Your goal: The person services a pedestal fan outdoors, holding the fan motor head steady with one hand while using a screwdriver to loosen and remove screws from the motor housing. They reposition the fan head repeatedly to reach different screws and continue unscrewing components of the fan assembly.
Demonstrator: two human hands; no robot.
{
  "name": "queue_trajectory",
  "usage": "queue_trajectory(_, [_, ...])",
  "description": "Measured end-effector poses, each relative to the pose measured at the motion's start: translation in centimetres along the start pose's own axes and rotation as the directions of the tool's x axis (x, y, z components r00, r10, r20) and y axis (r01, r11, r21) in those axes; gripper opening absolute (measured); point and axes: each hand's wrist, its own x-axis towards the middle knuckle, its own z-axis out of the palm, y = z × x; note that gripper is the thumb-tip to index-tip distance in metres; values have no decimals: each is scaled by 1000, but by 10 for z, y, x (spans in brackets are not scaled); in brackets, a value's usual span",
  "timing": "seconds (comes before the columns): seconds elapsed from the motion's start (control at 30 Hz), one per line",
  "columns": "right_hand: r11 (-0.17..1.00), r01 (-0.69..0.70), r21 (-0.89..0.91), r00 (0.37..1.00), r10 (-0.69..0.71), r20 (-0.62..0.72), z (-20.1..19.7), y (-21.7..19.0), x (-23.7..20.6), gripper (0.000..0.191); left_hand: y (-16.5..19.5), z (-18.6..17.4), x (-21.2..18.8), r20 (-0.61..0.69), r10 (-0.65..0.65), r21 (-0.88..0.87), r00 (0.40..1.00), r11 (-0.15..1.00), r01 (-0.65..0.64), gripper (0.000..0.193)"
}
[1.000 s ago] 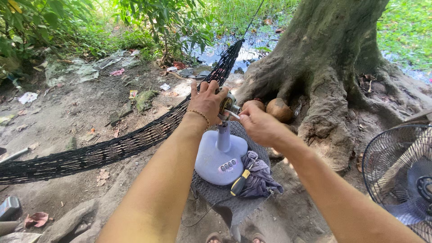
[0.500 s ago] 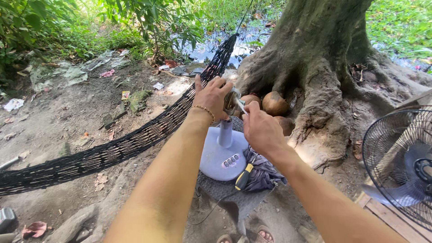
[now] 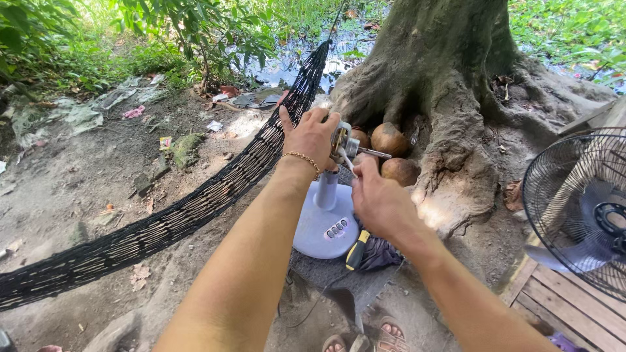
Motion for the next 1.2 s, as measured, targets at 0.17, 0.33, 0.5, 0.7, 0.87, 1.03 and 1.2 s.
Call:
queue_trajectory(0.17, [982,147,116,981,-130,-146,3,8,3,27,-8,2,-3,9,-5,-21,1000,1000,5,106])
queue_trajectory(0.33, [934,172,314,980,-129,-153,19,20,5,27,-16,7,-5,-57,11,-26,998,1000,-12,104])
queue_trajectory(0.5, [903,315,291,938,-249,-243,26,17,6,29,-21,10,-8,-41,15,-31,999,999,-16,106])
queue_trajectory(0.7, [384,-347,856,928,273,254,1,40,-28,31,-23,10,-6,-80,52,-28,995,998,-55,104])
queue_trajectory(0.87, [-88,-413,906,884,199,422,43,42,-42,16,-17,7,-9,18,40,-20,999,999,-40,107])
queue_trajectory(1.03, [-132,-432,892,847,282,451,50,40,-19,19,-9,2,-4,51,37,13,998,999,-37,108])
queue_trajectory(1.2, [-237,-364,901,874,248,419,73,21,2,19,-13,4,-2,25,36,8,999,999,-36,104])
